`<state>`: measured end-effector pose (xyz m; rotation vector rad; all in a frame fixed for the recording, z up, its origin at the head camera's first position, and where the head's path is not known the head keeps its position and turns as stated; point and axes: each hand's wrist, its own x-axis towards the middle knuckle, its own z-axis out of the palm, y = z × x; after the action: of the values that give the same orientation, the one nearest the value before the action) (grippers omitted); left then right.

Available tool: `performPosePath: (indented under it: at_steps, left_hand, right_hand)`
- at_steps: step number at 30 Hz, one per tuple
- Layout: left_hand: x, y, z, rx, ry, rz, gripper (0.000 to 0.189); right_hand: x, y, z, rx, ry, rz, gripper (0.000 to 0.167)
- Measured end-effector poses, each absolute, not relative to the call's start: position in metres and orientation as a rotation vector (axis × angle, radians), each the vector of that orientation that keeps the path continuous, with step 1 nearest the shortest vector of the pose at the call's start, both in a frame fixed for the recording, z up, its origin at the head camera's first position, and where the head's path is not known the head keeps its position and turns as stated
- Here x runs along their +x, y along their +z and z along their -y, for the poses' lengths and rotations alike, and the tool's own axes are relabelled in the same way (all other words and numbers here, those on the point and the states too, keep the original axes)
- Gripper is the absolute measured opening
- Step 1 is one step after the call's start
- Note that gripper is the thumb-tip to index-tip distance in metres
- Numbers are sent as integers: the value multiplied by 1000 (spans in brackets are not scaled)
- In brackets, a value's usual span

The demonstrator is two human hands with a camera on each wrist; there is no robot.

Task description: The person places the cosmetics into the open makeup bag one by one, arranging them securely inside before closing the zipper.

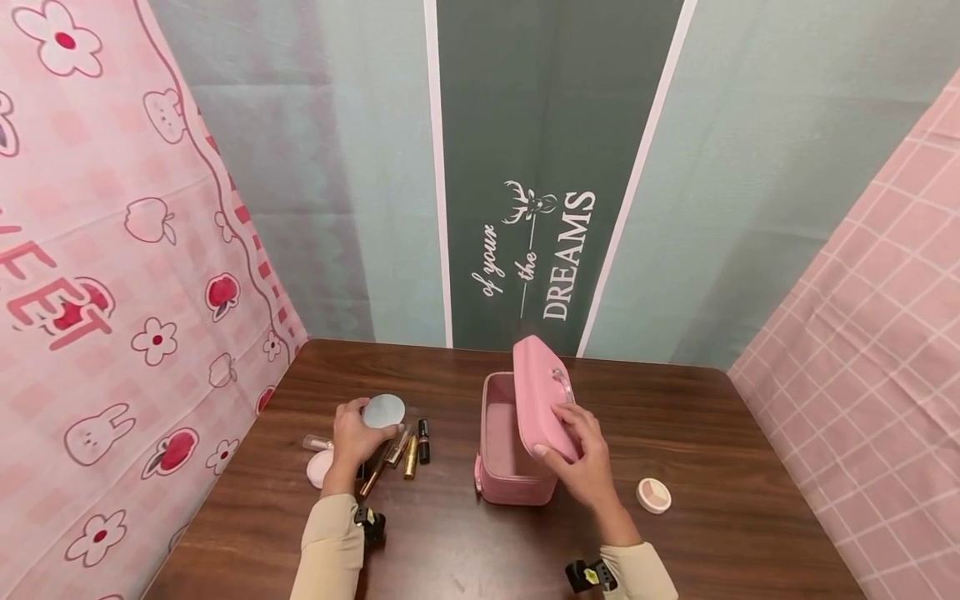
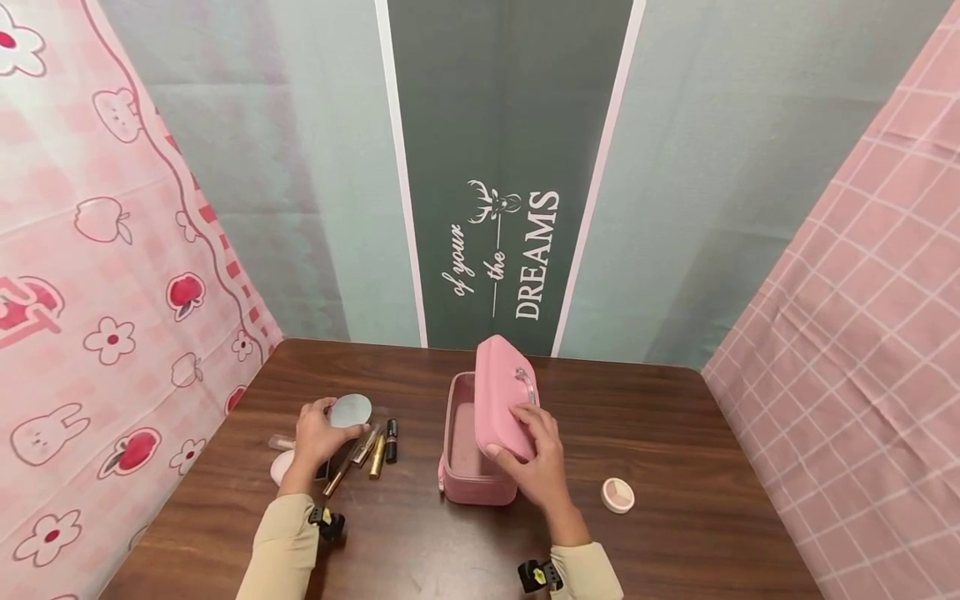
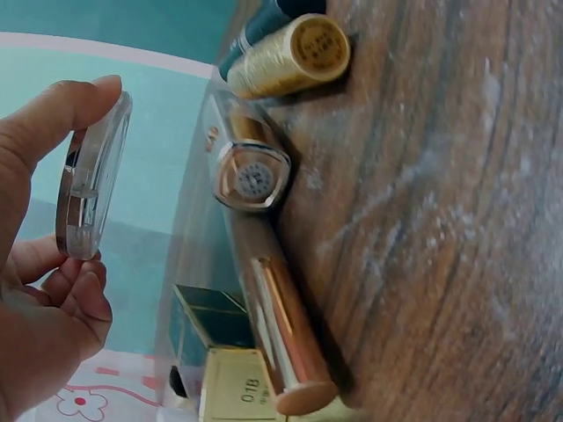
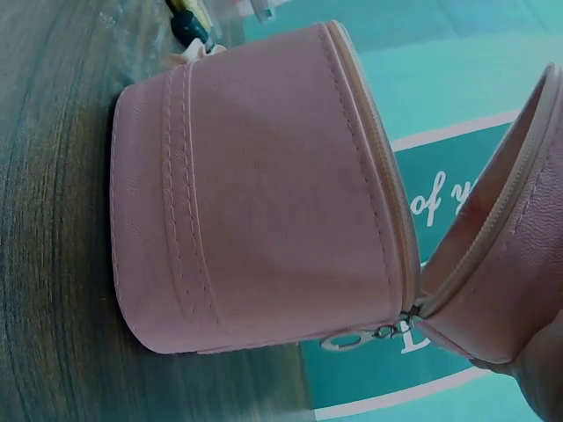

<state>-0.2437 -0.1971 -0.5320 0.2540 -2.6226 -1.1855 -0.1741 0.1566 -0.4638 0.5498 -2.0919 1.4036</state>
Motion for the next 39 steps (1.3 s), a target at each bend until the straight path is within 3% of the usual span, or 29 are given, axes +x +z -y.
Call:
performPosePath:
  at_steps: [12, 24, 35, 39]
  left_hand:
    - [-240, -520, 186, 180, -1184, 2599, 78]
    - [-236, -502, 169, 134, -1209, 2574, 84]
    - [-226, -488, 151, 105, -1165, 2621, 81]
    - [-224, -483, 146, 66, -1146, 2615, 80]
  right_hand:
    - [-163, -456, -164, 429, 1712, 2009, 51]
    - [-174, -482, -181, 464, 1794, 1872, 49]
    - [-146, -439, -174, 235, 1612, 2048, 43]
    - [-141, -426, -179, 263, 1446, 2166, 47]
